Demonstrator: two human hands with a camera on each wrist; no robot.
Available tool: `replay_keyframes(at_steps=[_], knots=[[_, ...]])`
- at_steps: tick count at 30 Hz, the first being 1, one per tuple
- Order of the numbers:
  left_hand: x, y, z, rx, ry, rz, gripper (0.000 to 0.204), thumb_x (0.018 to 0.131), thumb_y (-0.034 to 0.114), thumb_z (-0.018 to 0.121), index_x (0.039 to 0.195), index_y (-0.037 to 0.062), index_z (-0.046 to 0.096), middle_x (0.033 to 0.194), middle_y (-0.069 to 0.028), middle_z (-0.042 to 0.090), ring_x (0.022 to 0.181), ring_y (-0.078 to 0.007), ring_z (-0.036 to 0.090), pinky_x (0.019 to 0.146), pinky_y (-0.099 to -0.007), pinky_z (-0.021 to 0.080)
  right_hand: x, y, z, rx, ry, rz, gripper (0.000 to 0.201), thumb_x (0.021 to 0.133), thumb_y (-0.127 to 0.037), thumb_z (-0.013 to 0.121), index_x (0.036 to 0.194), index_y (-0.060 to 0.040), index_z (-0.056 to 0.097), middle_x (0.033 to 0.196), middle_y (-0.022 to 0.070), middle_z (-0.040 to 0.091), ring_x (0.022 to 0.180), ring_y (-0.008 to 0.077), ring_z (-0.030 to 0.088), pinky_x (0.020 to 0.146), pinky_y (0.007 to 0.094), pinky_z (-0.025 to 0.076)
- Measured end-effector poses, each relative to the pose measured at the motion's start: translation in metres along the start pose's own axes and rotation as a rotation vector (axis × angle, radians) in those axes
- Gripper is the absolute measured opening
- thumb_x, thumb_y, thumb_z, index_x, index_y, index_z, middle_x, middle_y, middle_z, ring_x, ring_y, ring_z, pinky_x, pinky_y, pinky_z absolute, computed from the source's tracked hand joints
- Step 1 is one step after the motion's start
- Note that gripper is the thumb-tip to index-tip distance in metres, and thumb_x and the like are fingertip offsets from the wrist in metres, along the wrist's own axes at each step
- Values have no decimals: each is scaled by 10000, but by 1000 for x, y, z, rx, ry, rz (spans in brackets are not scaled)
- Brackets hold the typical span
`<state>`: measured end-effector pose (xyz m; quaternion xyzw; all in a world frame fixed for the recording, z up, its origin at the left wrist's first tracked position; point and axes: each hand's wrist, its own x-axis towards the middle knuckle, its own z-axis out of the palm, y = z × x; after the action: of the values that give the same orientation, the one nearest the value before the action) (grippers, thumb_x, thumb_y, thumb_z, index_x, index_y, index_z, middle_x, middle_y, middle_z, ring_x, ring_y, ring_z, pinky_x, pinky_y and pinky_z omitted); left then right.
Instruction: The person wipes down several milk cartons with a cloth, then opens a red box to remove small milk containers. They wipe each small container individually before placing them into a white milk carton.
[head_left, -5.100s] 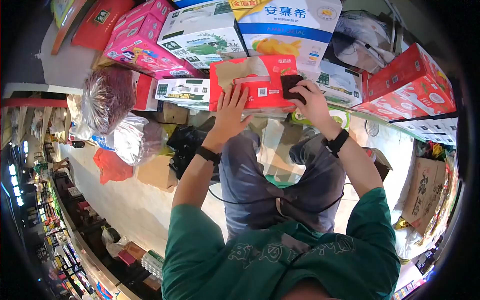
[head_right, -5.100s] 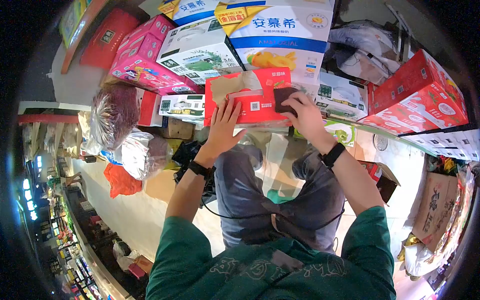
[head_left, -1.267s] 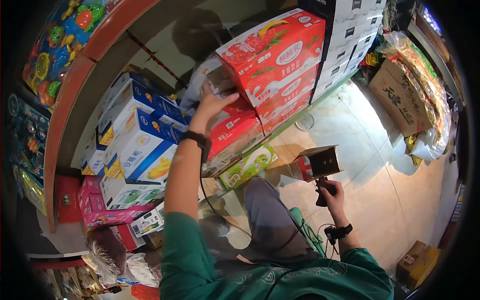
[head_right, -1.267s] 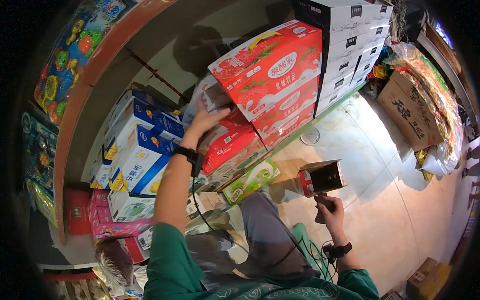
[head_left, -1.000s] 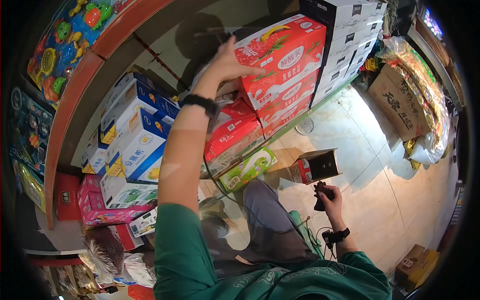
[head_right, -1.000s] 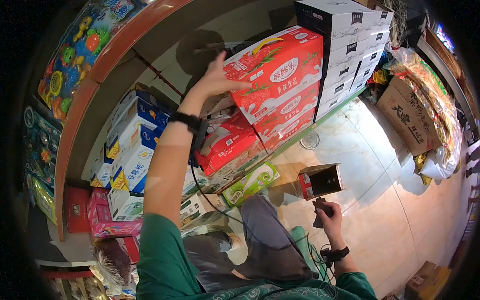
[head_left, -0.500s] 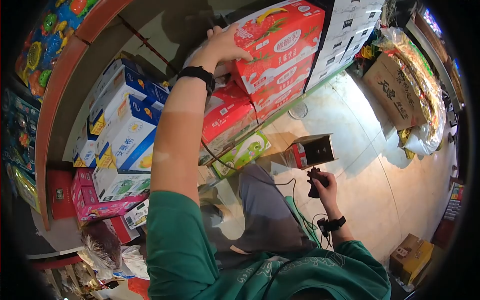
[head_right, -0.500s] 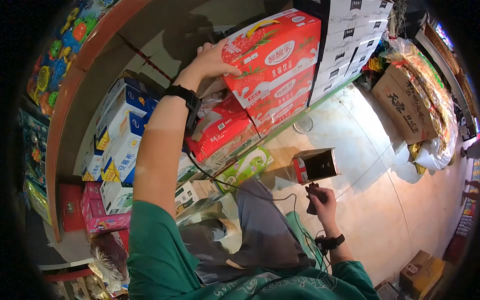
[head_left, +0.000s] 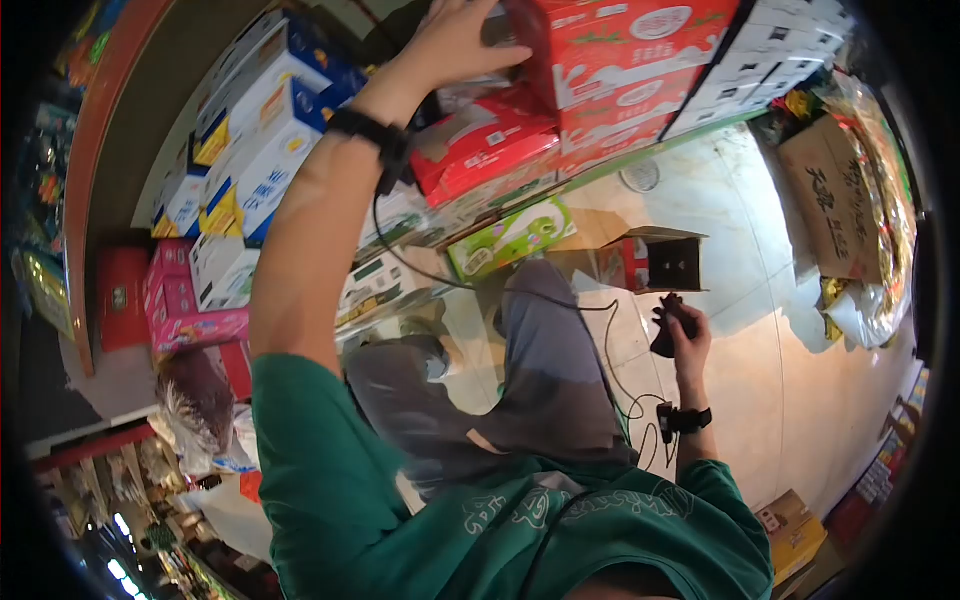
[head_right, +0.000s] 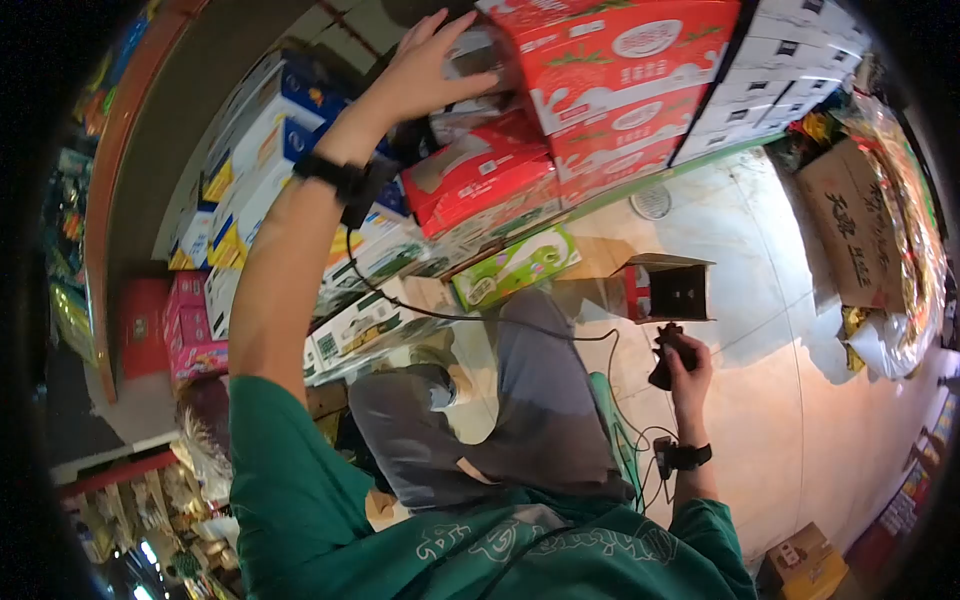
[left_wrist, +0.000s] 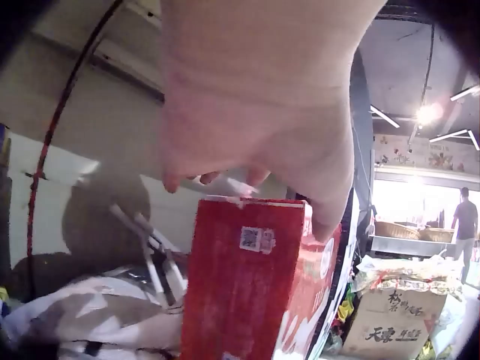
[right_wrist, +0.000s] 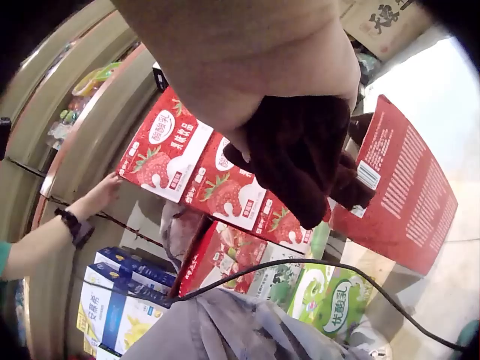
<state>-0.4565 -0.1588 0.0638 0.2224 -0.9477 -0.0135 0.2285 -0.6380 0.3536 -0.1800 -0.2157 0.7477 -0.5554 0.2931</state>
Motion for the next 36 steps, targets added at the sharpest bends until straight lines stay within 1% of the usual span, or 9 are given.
replay_keyframes(at_steps=[7, 9, 11, 15, 17, 25, 28, 33, 36], knots=[[-222, -35, -107, -23, -151, -255, 611, 852, 235, 730, 1383, 70, 476, 1415, -195, 449, 1340, -367, 387, 1105, -407, 334, 51, -20, 31, -74, -146, -150, 251, 856, -22, 698, 1093, -4, 614, 1090, 81, 644, 1012, 166, 604, 912, 296, 481], [-295, -56, -122, 48, -209, -335, 535, 845, 232, 708, 1310, 37, 527, 1255, -232, 547, 1195, -399, 498, 1001, -428, 423, 60, -34, 51, -138, -178, -200, 261, 847, -24, 704, 1094, -7, 620, 1103, 90, 641, 1033, 181, 596, 931, 297, 463], [-357, -45, -137, 12, -376, -672, 452, 861, 228, 675, 1251, 30, 560, 1191, -218, 586, 1129, -394, 544, 958, -423, 453, 66, -48, 74, -197, -228, -250, 254, 852, -36, 708, 1092, -11, 629, 1106, 94, 639, 1032, 183, 595, 933, 298, 460], [-473, -40, -140, -12, -636, -807, 373, 868, 276, 657, 1165, 53, 620, 1145, -188, 610, 1077, -378, 581, 922, -440, 474, 62, -75, 124, -137, -352, -330, 260, 858, -62, 714, 1099, -10, 634, 1083, 89, 643, 1010, 165, 598, 916, 290, 465], [-521, -33, -132, 30, -595, -827, 424, 865, 322, 649, 1213, 85, 606, 1166, -189, 605, 1102, -379, 572, 944, -456, 467, 53, -88, 149, -148, -376, -275, 264, 860, -70, 715, 1104, -9, 632, 1068, 82, 644, 992, 151, 602, 900, 282, 472], [-589, -14, -77, 11, -669, -1106, 554, 853, 341, 649, 1296, 29, 532, 1233, -228, 564, 1155, -414, 546, 957, -467, 474, 19, -158, 252, -23, -573, -222, 288, 909, -123, 685, 1149, 8, 594, 1047, 72, 645, 955, 127, 604, 852, 265, 489], [-610, -13, -29, -111, -277, -1064, 568, 853, 331, 653, 1298, 8, 508, 1203, -252, 570, 1125, -443, 551, 933, -503, 473, -5, -171, 312, 1, -679, -218, 307, 904, -129, 690, 1168, -7, 591, 1050, 69, 648, 969, 135, 602, 869, 276, 485], [-577, 5, 2, -310, 75, -1099, 588, 840, 177, 647, 1322, -72, 421, 1188, -324, 538, 1114, -486, 526, 935, -502, 460, -61, -151, 428, -81, -950, -299, 389, 879, -199, 717, 1205, -29, 591, 1115, 120, 635, 1046, 201, 603, 921, 318, 469], [-576, 2, 16, -375, 140, -1215, 644, 810, 101, 620, 1361, -101, 356, 1241, -351, 481, 1138, -505, 500, 971, -500, 440, -102, -145, 482, -297, -1059, -717, 639, 876, -294, 702, 1372, 15, 443, 1326, 248, 495, 1243, 361, 491, 1049, 404, 395]])
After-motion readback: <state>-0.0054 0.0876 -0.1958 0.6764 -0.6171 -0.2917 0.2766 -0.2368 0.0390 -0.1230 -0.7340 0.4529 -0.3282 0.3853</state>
